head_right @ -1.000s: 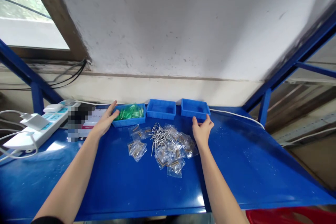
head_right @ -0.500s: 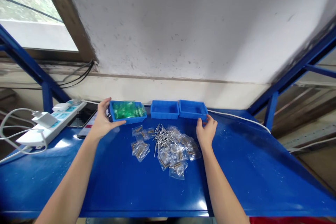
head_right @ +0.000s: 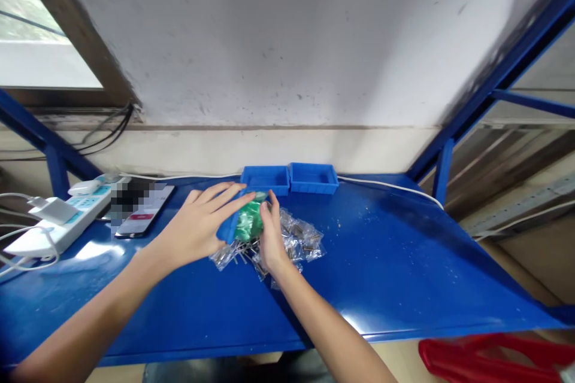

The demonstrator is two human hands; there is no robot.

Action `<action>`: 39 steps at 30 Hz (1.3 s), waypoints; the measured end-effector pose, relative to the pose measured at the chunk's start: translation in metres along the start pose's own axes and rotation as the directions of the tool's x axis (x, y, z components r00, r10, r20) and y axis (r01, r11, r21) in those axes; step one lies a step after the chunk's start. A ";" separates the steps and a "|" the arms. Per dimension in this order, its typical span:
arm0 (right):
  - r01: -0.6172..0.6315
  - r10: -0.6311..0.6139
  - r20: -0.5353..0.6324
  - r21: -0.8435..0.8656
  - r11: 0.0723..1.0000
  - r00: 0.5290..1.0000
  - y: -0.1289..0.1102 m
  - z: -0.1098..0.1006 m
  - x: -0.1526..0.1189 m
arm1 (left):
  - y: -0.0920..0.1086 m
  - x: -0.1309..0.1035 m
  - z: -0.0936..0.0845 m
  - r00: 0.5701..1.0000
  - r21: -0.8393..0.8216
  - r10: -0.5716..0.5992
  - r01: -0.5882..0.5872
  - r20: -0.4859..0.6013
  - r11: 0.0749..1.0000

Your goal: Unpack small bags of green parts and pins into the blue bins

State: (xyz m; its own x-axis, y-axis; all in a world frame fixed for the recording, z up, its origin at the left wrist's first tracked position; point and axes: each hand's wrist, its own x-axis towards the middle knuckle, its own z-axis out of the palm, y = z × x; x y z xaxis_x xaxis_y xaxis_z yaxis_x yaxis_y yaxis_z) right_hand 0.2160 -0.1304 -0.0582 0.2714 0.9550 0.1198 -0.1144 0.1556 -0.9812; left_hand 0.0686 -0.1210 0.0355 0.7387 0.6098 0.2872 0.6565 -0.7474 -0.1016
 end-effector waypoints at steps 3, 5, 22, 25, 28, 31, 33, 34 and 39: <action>0.011 -0.011 -0.038 0.000 1.000 0.999 0.005 -0.003 0.004 | 0.009 0.023 -0.002 0.989 0.031 0.127 -0.129 0.069 0.991; 0.014 -0.016 -0.066 -0.019 1.000 0.998 0.009 -0.009 0.008 | 0.010 0.032 -0.002 0.982 0.043 0.167 -0.172 0.092 0.984; 0.335 -0.342 0.120 -0.644 0.688 0.932 -0.009 -0.035 0.011 | -0.019 0.017 -0.020 0.957 0.081 0.208 -0.228 0.200 0.970; 0.413 -0.296 0.291 -0.707 0.574 0.910 -0.006 -0.031 0.003 | -0.023 0.017 -0.031 0.947 0.035 0.226 -0.240 0.230 0.970; 0.466 -0.219 0.414 -0.739 0.487 0.884 0.001 -0.030 -0.001 | -0.031 0.011 -0.041 0.958 0.012 0.209 -0.215 0.194 0.976; 0.485 -0.169 0.460 -0.763 0.426 0.872 0.005 -0.033 -0.001 | -0.046 -0.003 -0.046 0.981 0.059 0.143 -0.151 0.129 0.987; 0.488 -0.152 0.469 -0.777 0.398 0.870 0.006 -0.035 0.001 | -0.062 -0.016 -0.041 0.999 0.077 0.038 -0.040 0.036 0.996; 0.489 -0.145 0.472 -0.782 0.387 0.869 0.006 -0.035 0.001 | -0.072 -0.022 -0.036 0.999 0.071 -0.035 0.036 -0.021 0.997; 0.489 -0.119 0.480 -0.797 0.355 0.869 0.005 -0.035 0.002 | -0.121 -0.045 0.011 0.889 -0.234 -0.385 0.331 -0.249 0.914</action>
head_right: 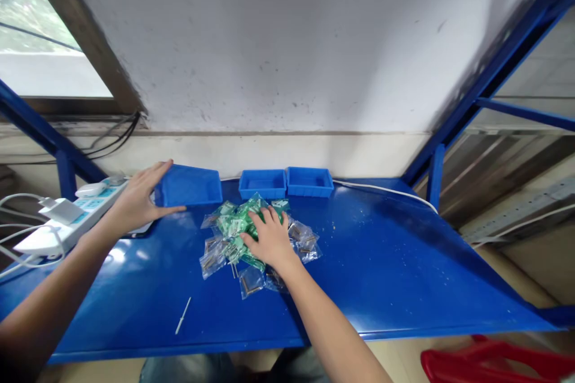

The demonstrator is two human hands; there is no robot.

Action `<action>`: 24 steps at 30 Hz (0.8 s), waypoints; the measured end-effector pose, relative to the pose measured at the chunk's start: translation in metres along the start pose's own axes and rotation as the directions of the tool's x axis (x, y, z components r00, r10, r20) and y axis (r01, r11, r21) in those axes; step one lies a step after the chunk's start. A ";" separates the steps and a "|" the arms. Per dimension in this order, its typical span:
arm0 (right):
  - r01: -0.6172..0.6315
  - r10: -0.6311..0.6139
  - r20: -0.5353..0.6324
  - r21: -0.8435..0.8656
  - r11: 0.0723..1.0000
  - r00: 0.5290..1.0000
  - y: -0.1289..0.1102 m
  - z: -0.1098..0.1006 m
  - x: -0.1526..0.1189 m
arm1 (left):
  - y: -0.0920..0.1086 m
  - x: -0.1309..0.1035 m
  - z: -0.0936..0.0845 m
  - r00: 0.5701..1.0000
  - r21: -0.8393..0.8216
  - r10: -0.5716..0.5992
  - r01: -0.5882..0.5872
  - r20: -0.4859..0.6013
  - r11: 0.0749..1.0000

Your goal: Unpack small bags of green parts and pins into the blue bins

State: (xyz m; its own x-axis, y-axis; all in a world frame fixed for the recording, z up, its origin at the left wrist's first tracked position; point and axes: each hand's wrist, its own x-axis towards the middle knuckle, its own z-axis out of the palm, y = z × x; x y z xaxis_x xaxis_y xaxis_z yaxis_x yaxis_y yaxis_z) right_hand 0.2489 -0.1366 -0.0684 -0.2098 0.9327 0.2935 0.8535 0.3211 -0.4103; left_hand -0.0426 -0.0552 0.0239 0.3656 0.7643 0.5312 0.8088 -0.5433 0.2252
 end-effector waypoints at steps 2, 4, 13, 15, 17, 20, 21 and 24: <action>-0.005 0.005 0.008 -0.001 1.000 1.000 0.000 0.000 0.000 | -0.019 -0.005 0.019 0.979 -0.253 -0.199 0.201 0.031 0.946; -0.007 0.007 0.012 0.003 1.000 1.000 0.000 0.000 0.000 | -0.031 -0.009 0.037 0.956 -0.313 -0.280 0.292 0.084 0.904; 0.039 -0.039 0.002 0.006 0.999 0.999 0.008 0.001 0.001 | -0.039 0.004 0.094 0.926 -0.334 -0.286 0.359 0.247 0.871; 0.050 -0.050 -0.011 -0.002 0.999 0.999 0.008 0.001 0.001 | -0.042 0.009 0.100 0.925 -0.313 -0.277 0.352 0.260 0.882; 0.041 -0.042 -0.047 -0.018 0.999 0.998 0.010 -0.003 0.004 | -0.044 0.012 0.104 0.927 -0.279 -0.280 0.346 0.248 0.896; -0.067 0.055 -0.173 -0.064 0.996 0.983 0.031 -0.018 0.015 | -0.039 0.009 0.105 0.941 -0.200 -0.298 0.327 0.163 0.924; -0.127 0.106 -0.227 -0.083 0.988 0.968 0.043 -0.024 0.020 | -0.034 0.007 0.104 0.946 -0.170 -0.301 0.319 0.119 0.933; -0.285 0.227 -0.327 -0.138 0.949 0.917 0.080 -0.043 0.039 | -0.006 0.007 0.100 0.957 -0.087 -0.291 0.290 -0.006 0.953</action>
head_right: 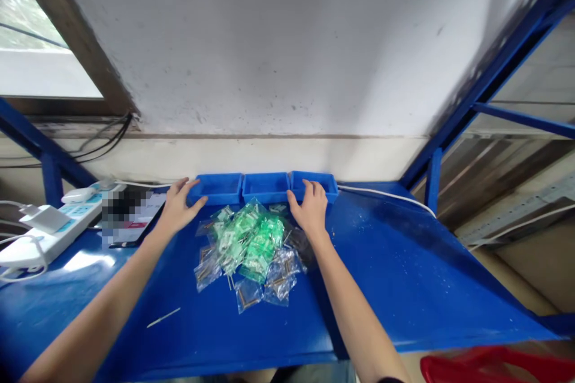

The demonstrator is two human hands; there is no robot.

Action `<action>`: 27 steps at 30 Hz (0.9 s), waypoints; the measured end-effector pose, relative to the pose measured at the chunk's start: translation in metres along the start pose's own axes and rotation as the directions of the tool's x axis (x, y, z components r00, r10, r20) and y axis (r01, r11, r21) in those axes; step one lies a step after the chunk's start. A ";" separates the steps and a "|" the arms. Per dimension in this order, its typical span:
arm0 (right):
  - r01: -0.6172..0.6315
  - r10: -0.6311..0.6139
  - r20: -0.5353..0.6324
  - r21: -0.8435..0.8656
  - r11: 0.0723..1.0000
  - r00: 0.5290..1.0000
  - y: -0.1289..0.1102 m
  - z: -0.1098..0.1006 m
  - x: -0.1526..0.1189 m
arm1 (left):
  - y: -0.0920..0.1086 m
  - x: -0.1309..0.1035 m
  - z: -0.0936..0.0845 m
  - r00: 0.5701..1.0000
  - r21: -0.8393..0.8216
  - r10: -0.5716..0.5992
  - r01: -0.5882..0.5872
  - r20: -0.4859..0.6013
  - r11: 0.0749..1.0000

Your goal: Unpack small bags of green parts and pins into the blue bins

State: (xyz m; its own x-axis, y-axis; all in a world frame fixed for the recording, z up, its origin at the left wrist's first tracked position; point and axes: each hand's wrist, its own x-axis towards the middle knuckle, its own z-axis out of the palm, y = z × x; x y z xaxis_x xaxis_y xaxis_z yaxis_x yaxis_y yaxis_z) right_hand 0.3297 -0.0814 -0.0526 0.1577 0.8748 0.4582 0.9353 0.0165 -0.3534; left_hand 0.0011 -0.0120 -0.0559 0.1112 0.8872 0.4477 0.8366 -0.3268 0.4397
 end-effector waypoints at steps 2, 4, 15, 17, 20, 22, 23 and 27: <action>0.005 -0.003 0.027 -0.048 0.999 1.000 0.015 0.002 0.018 | 0.024 0.001 0.004 0.999 0.037 0.044 -0.044 -0.007 0.998; 0.072 -0.064 0.100 -0.083 0.994 0.993 0.020 0.007 0.030 | 0.047 0.009 0.013 0.993 0.065 0.104 -0.108 0.059 0.992; 0.324 -0.247 0.346 -0.184 0.928 0.905 0.017 0.017 0.044 | 0.076 0.032 0.039 0.930 0.227 0.080 -0.170 0.359 0.959; 0.337 -0.259 0.345 -0.188 0.923 0.902 0.019 0.017 0.042 | 0.075 0.030 0.036 0.922 0.237 0.080 -0.180 0.379 0.955; 0.346 -0.270 0.333 -0.195 0.918 0.903 0.019 0.018 0.037 | 0.076 0.029 0.033 0.916 0.250 0.076 -0.187 0.394 0.950; 0.349 -0.274 0.323 -0.201 0.915 0.906 0.018 0.017 0.033 | 0.078 0.027 0.032 0.914 0.254 0.077 -0.190 0.398 0.948; 0.350 -0.277 0.317 -0.203 0.915 0.907 0.018 0.017 0.031 | 0.079 0.026 0.032 0.914 0.255 0.078 -0.192 0.398 0.948; 0.357 -0.291 0.292 -0.208 0.910 0.911 0.018 0.015 0.024 | 0.082 0.017 0.030 0.918 0.250 0.076 -0.185 0.390 0.951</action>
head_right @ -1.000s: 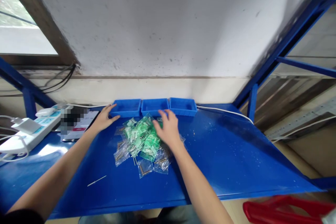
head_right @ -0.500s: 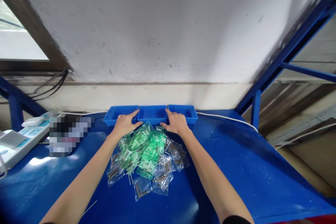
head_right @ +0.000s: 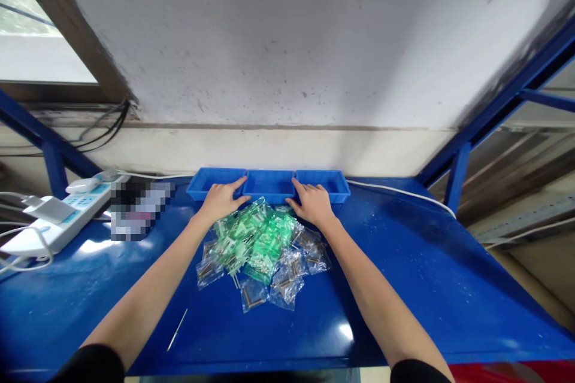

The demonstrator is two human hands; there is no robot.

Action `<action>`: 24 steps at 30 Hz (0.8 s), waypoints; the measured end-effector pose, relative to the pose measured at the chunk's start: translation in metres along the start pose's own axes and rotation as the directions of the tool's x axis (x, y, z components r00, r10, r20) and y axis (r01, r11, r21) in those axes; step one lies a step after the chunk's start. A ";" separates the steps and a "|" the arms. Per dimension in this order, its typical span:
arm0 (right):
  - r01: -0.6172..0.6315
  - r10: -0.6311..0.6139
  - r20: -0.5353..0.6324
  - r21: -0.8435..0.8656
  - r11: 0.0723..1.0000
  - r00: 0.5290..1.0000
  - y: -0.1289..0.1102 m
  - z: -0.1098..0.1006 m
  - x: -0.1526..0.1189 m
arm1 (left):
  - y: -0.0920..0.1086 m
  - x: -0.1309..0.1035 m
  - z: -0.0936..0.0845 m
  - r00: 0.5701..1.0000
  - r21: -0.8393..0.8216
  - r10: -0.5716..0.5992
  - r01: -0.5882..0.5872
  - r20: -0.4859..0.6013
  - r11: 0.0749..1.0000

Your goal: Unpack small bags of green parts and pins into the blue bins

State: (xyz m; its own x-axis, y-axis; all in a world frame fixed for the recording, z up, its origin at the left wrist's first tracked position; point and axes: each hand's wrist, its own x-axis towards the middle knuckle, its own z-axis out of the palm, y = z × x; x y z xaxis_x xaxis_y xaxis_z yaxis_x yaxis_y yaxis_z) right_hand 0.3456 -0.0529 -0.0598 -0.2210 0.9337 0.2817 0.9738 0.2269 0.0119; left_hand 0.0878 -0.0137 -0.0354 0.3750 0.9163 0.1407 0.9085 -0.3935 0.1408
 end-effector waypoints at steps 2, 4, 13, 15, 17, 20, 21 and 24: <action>0.010 -0.010 -0.012 -0.002 1.000 1.000 0.000 -0.001 -0.004 | 0.002 -0.005 0.000 1.000 -0.009 -0.004 0.004 -0.003 1.000; 0.019 -0.019 -0.024 0.000 1.000 1.000 -0.001 -0.001 -0.008 | 0.005 -0.010 -0.001 1.000 -0.018 -0.007 0.007 -0.001 1.000; 0.019 -0.016 -0.069 0.046 0.999 0.997 -0.004 -0.008 -0.035 | 0.016 -0.035 -0.006 1.000 -0.035 -0.009 0.010 0.015 0.999; 0.005 -0.001 -0.067 0.053 0.999 0.998 -0.005 -0.010 -0.040 | 0.018 -0.038 -0.007 1.000 -0.048 -0.009 0.010 0.022 0.999; -0.012 0.015 -0.061 0.057 0.998 0.998 -0.006 -0.012 -0.043 | 0.020 -0.040 -0.007 0.999 -0.062 -0.012 0.014 0.030 0.998; -0.023 0.026 -0.048 0.060 0.998 0.998 -0.006 -0.015 -0.047 | 0.021 -0.042 -0.008 0.999 -0.077 -0.015 0.018 0.042 0.997; -0.023 0.025 -0.043 0.062 0.998 0.999 -0.006 -0.016 -0.048 | 0.021 -0.043 -0.008 0.999 -0.079 -0.013 0.017 0.045 0.997; -0.020 0.022 -0.034 0.065 0.998 0.999 -0.007 -0.018 -0.052 | 0.023 -0.046 -0.011 0.999 -0.079 -0.005 0.009 0.054 0.997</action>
State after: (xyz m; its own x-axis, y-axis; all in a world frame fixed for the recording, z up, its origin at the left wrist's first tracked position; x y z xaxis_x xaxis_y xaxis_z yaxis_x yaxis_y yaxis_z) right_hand 0.3511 -0.1079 -0.0574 -0.1978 0.9286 0.3140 0.9725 0.2262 -0.0562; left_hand 0.0895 -0.0657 -0.0282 0.3801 0.9208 0.0870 0.8945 -0.3899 0.2187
